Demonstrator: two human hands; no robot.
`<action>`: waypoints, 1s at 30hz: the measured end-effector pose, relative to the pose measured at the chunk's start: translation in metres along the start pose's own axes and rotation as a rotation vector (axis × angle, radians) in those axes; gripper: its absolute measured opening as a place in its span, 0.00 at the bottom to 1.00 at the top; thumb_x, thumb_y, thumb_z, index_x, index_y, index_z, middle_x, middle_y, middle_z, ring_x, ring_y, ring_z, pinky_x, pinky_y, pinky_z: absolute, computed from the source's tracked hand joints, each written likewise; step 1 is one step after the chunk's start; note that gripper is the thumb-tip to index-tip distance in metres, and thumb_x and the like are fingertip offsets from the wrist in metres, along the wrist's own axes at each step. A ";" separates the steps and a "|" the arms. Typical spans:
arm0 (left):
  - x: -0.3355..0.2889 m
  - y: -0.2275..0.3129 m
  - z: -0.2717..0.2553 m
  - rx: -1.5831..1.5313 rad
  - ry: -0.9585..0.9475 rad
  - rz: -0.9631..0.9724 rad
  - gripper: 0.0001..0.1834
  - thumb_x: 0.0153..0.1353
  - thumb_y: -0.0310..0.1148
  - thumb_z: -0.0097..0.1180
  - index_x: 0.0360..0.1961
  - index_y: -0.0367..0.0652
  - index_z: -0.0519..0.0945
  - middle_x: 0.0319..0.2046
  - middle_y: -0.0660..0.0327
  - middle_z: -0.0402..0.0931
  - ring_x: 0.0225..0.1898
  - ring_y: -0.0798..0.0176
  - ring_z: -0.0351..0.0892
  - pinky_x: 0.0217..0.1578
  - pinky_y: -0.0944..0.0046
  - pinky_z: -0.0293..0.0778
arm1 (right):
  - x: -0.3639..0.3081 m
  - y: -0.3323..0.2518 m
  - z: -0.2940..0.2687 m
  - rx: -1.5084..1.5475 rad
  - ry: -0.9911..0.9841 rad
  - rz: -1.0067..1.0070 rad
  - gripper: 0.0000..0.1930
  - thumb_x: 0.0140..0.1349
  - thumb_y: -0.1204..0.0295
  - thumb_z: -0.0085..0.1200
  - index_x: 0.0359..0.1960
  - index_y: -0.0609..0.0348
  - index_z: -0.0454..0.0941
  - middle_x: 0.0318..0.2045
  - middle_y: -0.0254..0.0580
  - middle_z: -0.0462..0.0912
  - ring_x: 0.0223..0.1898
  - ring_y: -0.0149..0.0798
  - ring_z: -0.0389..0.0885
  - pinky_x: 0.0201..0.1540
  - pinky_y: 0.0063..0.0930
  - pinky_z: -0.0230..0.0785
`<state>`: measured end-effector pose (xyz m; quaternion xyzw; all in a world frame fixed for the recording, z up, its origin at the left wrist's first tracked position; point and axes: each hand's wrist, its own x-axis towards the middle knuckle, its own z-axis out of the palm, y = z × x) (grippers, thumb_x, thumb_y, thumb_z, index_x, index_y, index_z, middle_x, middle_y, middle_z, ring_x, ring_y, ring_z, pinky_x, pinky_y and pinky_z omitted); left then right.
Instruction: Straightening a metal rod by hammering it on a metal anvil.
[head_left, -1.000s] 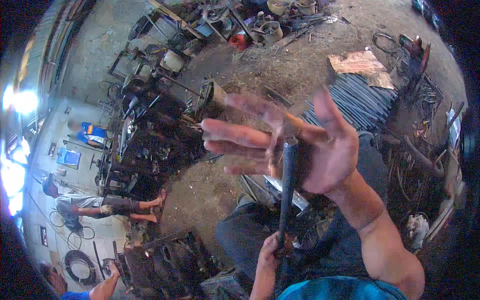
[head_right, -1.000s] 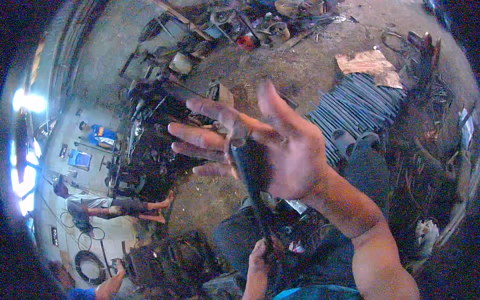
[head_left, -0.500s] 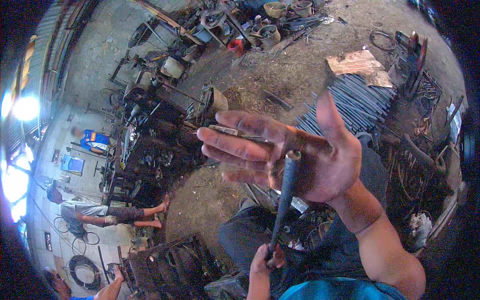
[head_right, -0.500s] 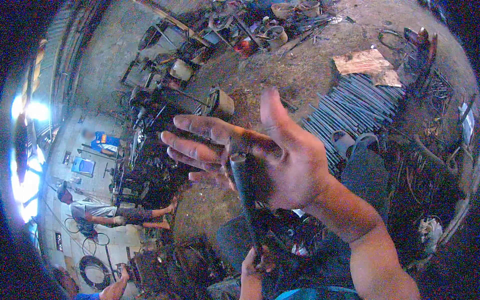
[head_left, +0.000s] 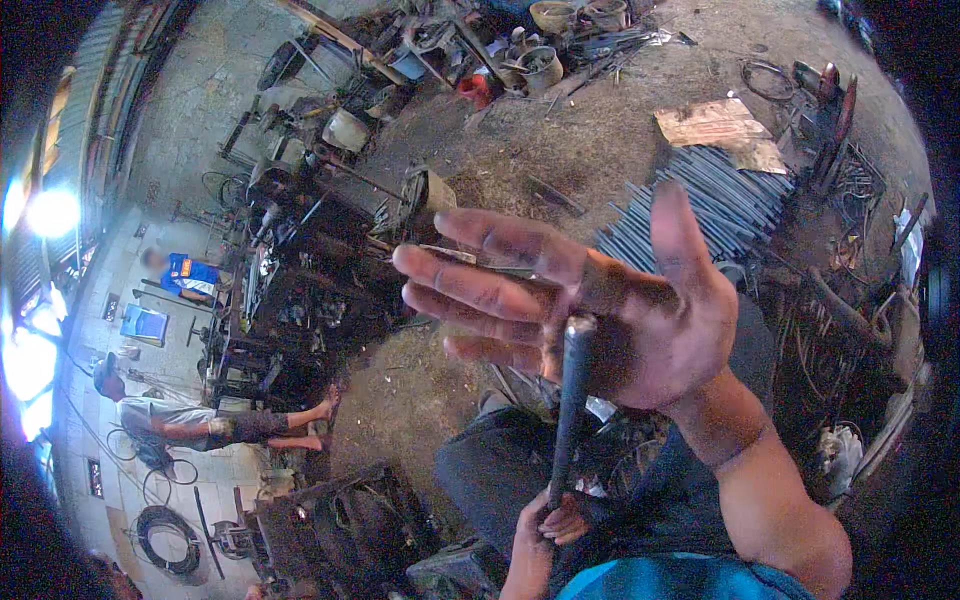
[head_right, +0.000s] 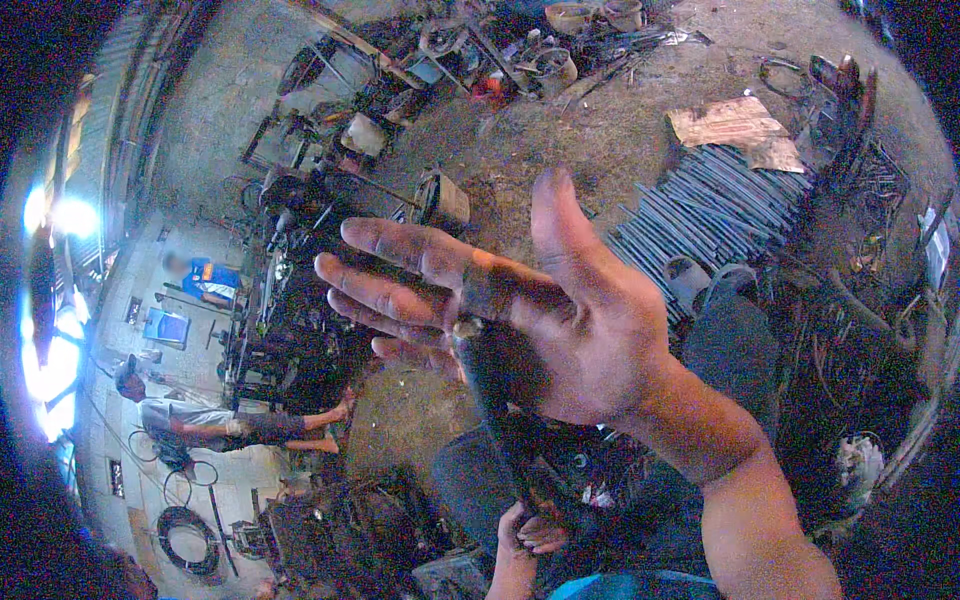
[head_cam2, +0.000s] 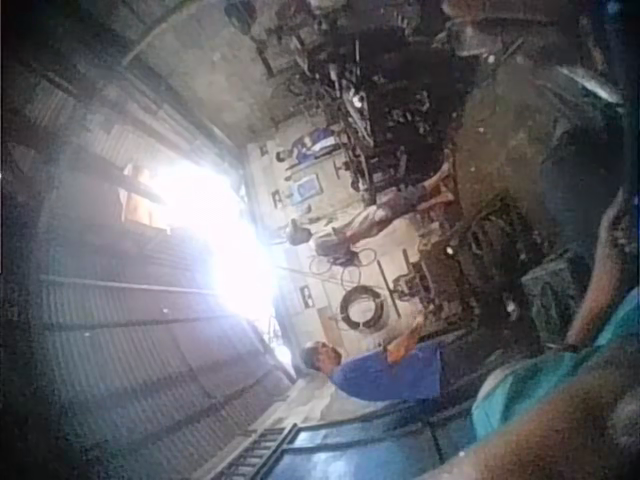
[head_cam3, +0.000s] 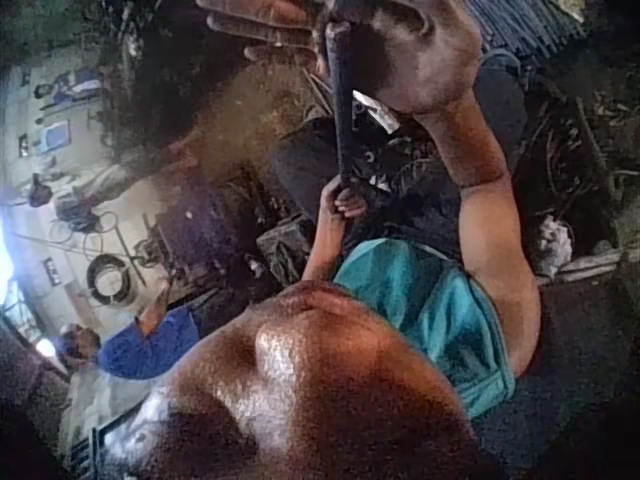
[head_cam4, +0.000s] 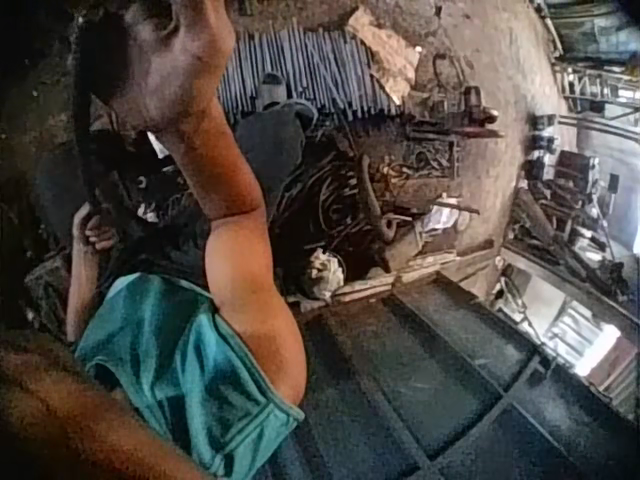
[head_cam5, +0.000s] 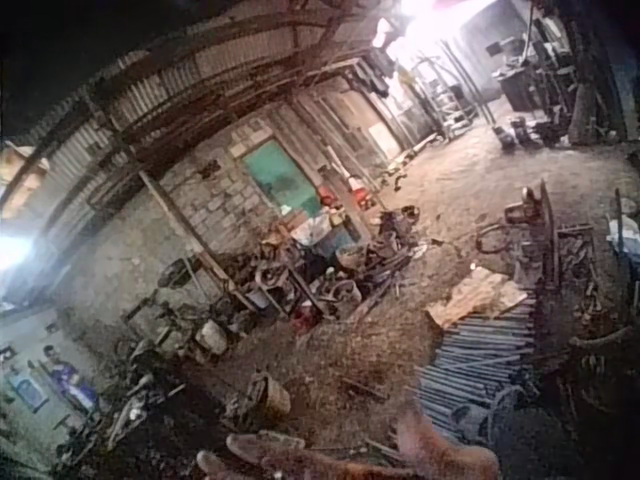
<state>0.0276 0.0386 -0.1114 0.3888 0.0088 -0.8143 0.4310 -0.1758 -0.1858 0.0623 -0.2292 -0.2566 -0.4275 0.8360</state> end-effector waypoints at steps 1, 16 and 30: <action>0.006 -0.004 -0.012 -0.151 -0.261 -0.013 0.21 0.64 0.52 0.47 0.22 0.47 0.68 0.07 0.74 0.56 0.08 0.77 0.53 0.12 0.72 0.55 | 0.000 0.000 0.001 -0.008 0.012 0.002 0.53 0.57 0.28 0.18 0.71 0.63 0.36 0.71 0.62 0.40 0.72 0.53 0.41 0.71 0.45 0.32; 0.021 -0.004 0.010 0.132 -0.018 0.138 0.21 0.59 0.46 0.59 0.43 0.41 0.71 0.22 0.67 0.64 0.20 0.72 0.63 0.21 0.72 0.61 | -0.005 0.020 -0.002 -0.174 -0.005 -0.035 0.52 0.56 0.26 0.15 0.72 0.55 0.36 0.71 0.59 0.41 0.72 0.50 0.42 0.71 0.40 0.36; 0.077 -0.003 -0.075 0.516 0.049 0.122 0.28 0.61 0.33 0.59 0.60 0.41 0.65 0.45 0.58 0.77 0.46 0.60 0.77 0.49 0.59 0.72 | -0.004 0.054 0.005 -0.217 -0.135 -0.015 0.51 0.58 0.28 0.14 0.72 0.57 0.38 0.72 0.44 0.43 0.73 0.42 0.37 0.72 0.37 0.26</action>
